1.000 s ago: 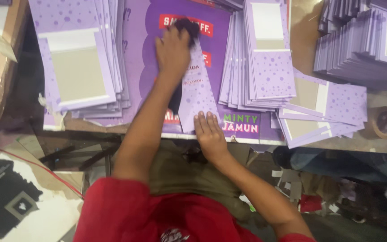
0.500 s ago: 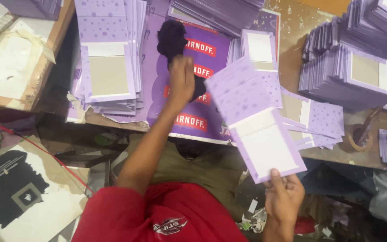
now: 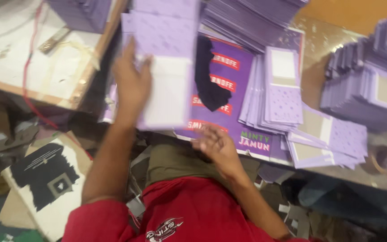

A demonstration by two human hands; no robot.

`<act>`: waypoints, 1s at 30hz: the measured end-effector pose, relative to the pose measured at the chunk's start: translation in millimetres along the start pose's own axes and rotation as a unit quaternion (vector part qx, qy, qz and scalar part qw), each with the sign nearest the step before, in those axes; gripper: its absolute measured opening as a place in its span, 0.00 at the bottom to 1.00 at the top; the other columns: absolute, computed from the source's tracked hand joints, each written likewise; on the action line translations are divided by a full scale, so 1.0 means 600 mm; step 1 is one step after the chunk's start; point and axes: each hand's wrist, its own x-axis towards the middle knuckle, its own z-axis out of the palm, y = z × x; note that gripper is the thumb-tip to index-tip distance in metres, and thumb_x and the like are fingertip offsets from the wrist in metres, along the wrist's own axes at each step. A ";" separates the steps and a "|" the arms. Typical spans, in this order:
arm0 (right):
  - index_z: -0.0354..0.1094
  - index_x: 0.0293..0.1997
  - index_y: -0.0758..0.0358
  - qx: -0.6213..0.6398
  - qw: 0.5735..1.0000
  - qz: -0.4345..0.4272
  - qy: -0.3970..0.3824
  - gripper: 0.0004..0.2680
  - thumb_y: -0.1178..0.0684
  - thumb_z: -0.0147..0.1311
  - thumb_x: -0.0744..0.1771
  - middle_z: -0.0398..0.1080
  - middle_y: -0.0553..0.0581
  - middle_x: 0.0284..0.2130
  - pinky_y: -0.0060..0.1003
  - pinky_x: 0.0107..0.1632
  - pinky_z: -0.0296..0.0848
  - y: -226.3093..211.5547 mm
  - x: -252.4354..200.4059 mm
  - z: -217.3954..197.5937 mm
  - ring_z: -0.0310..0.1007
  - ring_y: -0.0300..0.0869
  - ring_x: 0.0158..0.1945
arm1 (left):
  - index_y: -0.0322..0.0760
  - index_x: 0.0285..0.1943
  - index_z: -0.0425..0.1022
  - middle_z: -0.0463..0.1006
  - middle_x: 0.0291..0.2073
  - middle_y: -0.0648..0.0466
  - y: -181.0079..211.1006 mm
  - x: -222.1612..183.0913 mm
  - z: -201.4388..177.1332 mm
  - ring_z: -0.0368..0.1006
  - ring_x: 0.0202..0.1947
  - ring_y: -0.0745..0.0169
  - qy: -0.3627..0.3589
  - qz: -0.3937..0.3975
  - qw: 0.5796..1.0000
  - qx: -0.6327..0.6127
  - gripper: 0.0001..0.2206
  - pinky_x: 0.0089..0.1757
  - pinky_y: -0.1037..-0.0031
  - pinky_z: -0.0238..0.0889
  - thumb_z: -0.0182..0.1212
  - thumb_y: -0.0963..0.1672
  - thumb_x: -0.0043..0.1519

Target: The person repeatedly wipes individual purple paper sheets with a black cloth and places them into a stack. The person handles the sheets one at a time, wiping each surface before stacking them on the table.

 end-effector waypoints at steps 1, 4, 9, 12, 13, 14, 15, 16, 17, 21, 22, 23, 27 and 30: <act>0.53 0.69 0.71 -0.012 1.000 -0.027 -0.002 0.25 0.56 0.60 0.66 0.65 0.68 0.62 0.45 0.63 0.73 -0.006 0.035 0.011 0.71 0.51 0.61 | 0.23 0.72 0.64 0.75 0.60 0.32 -0.030 0.033 -0.021 0.71 0.62 0.38 -0.004 -0.014 0.999 -0.051 0.25 0.60 0.59 0.62 0.60 0.37 0.64; 0.49 0.74 0.70 -0.141 0.988 -0.061 0.031 0.29 0.46 0.58 0.68 0.59 0.69 0.69 0.45 0.68 0.64 -0.010 0.170 0.047 0.61 0.52 0.71 | 0.24 0.69 0.65 0.77 0.57 0.35 -0.120 0.114 -0.039 0.77 0.59 0.40 -0.044 -0.101 0.989 -0.101 0.24 0.58 0.63 0.68 0.58 0.38 0.62; 0.34 0.76 0.69 -0.173 0.978 0.086 0.075 0.37 0.41 0.61 0.67 0.50 0.74 0.69 0.46 0.69 0.59 0.016 0.390 0.085 0.54 0.55 0.72 | 0.23 0.62 0.73 0.71 0.59 0.25 -0.244 0.115 0.048 0.67 0.61 0.30 -0.100 -0.100 0.988 0.056 0.21 0.60 0.58 0.59 0.67 0.40 0.60; 0.37 0.73 0.73 -0.097 0.986 0.137 0.018 0.36 0.42 0.62 0.66 0.59 0.75 0.64 0.43 0.66 0.66 0.042 0.446 0.109 0.65 0.55 0.67 | 0.25 0.70 0.61 0.68 0.64 0.28 -0.295 0.110 0.068 0.67 0.65 0.36 -0.165 -0.220 0.958 -0.082 0.29 0.60 0.59 0.62 0.61 0.49 0.64; 0.44 0.72 0.72 -0.054 0.989 0.140 -0.018 0.32 0.43 0.61 0.65 0.63 0.73 0.61 0.44 0.62 0.71 0.047 0.454 0.113 0.68 0.55 0.64 | 0.25 0.73 0.56 0.70 0.65 0.32 -0.303 0.111 0.072 0.70 0.66 0.42 -0.187 -0.255 0.933 -0.174 0.33 0.61 0.61 0.65 0.57 0.52 0.65; 0.51 0.70 0.71 -0.010 0.988 0.142 -0.054 0.30 0.44 0.60 0.64 0.67 0.71 0.59 0.45 0.59 0.75 0.050 0.460 0.116 0.72 0.54 0.61 | 0.27 0.75 0.54 0.66 0.68 0.34 -0.308 0.114 0.078 0.64 0.68 0.43 -0.203 -0.262 0.927 -0.178 0.35 0.62 0.62 0.59 0.48 0.56 0.66; 0.53 0.69 0.71 0.011 0.988 0.148 -0.053 0.28 0.46 0.59 0.65 0.69 0.70 0.58 0.44 0.58 0.76 0.056 0.459 0.115 0.73 0.54 0.59 | 0.29 0.78 0.52 0.62 0.71 0.36 -0.311 0.106 0.083 0.58 0.71 0.44 -0.216 -0.275 0.919 -0.183 0.38 0.63 0.63 0.53 0.38 0.60 0.67; 0.55 0.68 0.71 0.032 0.986 0.153 -0.051 0.27 0.47 0.59 0.65 0.70 0.70 0.56 0.44 0.57 0.77 0.060 0.458 0.114 0.75 0.53 0.57 | 0.31 0.80 0.51 0.58 0.74 0.38 -0.311 0.101 0.088 0.52 0.73 0.46 -0.230 -0.288 0.910 -0.187 0.42 0.65 0.64 0.48 0.29 0.64 0.68; 0.57 0.67 0.72 0.054 0.985 0.156 -0.050 0.25 0.48 0.59 0.65 0.71 0.69 0.55 0.44 0.56 0.78 0.058 0.461 0.111 0.76 0.53 0.56 | 0.31 0.79 0.50 0.59 0.74 0.39 -0.306 0.103 0.096 0.54 0.73 0.45 -0.255 -0.312 0.879 -0.254 0.43 0.65 0.63 0.51 0.31 0.64 0.65; 0.61 0.64 0.74 0.092 0.973 0.185 -0.100 0.22 0.52 0.58 0.65 0.72 0.70 0.53 0.46 0.55 0.79 0.057 0.465 0.101 0.77 0.54 0.53 | 0.30 0.78 0.48 0.61 0.73 0.39 -0.283 0.112 0.111 0.60 0.72 0.45 -0.338 -0.346 0.784 -0.390 0.47 0.64 0.63 0.57 0.40 0.66 0.60; 0.61 0.64 0.75 0.092 0.973 0.185 -0.105 0.22 0.53 0.58 0.65 0.72 0.70 0.52 0.47 0.55 0.79 0.061 0.459 0.100 0.77 0.54 0.53 | 0.29 0.78 0.49 0.61 0.73 0.39 -0.278 0.109 0.111 0.60 0.72 0.45 -0.356 -0.341 0.775 -0.396 0.47 0.64 0.63 0.57 0.42 0.66 0.60; 0.62 0.63 0.76 0.089 0.974 0.177 -0.111 0.21 0.55 0.59 0.64 0.72 0.70 0.52 0.48 0.54 0.79 0.058 0.463 0.096 0.76 0.55 0.52 | 0.30 0.79 0.47 0.59 0.73 0.38 -0.270 0.117 0.115 0.57 0.72 0.45 -0.325 -0.351 0.800 -0.363 0.47 0.64 0.62 0.56 0.42 0.66 0.61; 0.61 0.63 0.72 0.029 0.986 0.146 -0.076 0.21 0.58 0.61 0.64 0.72 0.66 0.53 0.43 0.58 0.76 0.063 0.453 0.082 0.75 0.50 0.56 | 0.32 0.77 0.52 0.63 0.69 0.37 -0.243 0.119 0.121 0.62 0.69 0.44 -0.207 -0.408 0.859 -0.230 0.46 0.61 0.61 0.60 0.47 0.65 0.57; 0.63 0.62 0.74 0.048 0.984 0.151 -0.076 0.20 0.59 0.61 0.64 0.73 0.67 0.52 0.44 0.58 0.76 0.067 0.459 0.075 0.76 0.51 0.55 | 0.24 0.73 0.59 0.69 0.65 0.33 -0.229 0.129 0.122 0.66 0.66 0.40 -0.228 -0.420 0.860 -0.179 0.44 0.61 0.62 0.61 0.56 0.62 0.59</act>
